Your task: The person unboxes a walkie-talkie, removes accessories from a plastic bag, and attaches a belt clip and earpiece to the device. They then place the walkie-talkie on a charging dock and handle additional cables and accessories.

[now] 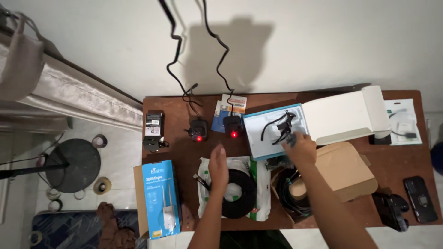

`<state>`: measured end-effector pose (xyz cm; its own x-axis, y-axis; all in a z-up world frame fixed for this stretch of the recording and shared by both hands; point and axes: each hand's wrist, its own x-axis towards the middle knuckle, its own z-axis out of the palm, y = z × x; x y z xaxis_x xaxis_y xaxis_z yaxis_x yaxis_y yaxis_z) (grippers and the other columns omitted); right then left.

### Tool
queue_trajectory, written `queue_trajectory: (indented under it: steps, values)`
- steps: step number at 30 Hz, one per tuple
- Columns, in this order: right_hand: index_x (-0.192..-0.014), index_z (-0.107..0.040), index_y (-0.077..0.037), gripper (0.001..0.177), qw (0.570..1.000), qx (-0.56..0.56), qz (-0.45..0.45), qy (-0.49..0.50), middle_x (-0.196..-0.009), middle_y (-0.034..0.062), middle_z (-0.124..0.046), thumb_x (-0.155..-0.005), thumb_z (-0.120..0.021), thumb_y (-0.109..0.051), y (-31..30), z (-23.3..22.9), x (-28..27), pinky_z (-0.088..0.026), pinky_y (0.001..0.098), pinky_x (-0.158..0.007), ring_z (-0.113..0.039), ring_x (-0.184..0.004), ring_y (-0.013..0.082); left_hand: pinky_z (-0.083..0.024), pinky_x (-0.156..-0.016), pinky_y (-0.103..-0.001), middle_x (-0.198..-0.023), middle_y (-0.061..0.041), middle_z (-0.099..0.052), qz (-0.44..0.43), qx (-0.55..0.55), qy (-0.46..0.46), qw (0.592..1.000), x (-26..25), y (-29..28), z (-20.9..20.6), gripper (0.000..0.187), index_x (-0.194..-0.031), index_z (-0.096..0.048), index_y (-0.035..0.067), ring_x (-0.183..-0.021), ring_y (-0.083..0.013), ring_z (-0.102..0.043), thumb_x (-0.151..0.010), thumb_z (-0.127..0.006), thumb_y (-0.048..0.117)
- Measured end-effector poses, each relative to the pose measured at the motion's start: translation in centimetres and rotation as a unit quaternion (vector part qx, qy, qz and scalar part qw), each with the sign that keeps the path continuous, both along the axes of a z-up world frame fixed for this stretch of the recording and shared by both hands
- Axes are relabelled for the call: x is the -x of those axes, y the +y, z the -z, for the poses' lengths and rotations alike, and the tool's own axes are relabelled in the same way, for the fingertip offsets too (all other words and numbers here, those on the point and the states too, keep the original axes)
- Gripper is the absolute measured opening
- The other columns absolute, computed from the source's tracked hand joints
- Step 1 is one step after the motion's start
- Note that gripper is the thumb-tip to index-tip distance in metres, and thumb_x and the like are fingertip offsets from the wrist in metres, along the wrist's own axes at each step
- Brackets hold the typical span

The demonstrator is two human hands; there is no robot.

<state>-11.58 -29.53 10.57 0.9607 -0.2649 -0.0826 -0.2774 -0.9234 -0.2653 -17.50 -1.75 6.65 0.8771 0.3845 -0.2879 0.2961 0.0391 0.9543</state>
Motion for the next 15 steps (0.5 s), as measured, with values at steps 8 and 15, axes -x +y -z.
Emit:
queue_trajectory:
  steps: [8, 15]
  values:
    - [-0.111, -0.078, -0.014, 0.028, 0.989, -0.140, -0.014, -0.052, -0.094, 0.0178, -0.074, -0.086, -0.074, -0.026, -5.4, 4.4, 0.3, -0.056, 0.0445, -0.081, -0.071, -0.087, 0.0382, -0.055, -0.085, -0.033, -0.109, -0.011, -0.076, 0.040, -0.035, 0.015, 0.998, 5.1, -3.5, -3.8, 0.033, -0.118, -0.071, 0.004, -0.096, -0.0207, -0.071, -0.100, -0.061, 0.029]
    - [-0.114, -0.062, -0.004, 0.016, 0.725, -0.646, 0.236, -0.026, -0.098, 0.0114, -0.069, -0.107, -0.057, -0.017, -8.8, 0.3, 2.8, -0.052, 0.0313, -0.065, -0.071, -0.087, 0.0275, -0.056, -0.080, -0.031, -0.100, -0.011, -0.075, 0.120, -0.032, -0.028, 0.992, 5.3, -7.9, -9.1, 0.030, -0.118, -0.071, 0.003, -0.088, -0.0185, -0.070, -0.101, -0.062, 0.026]
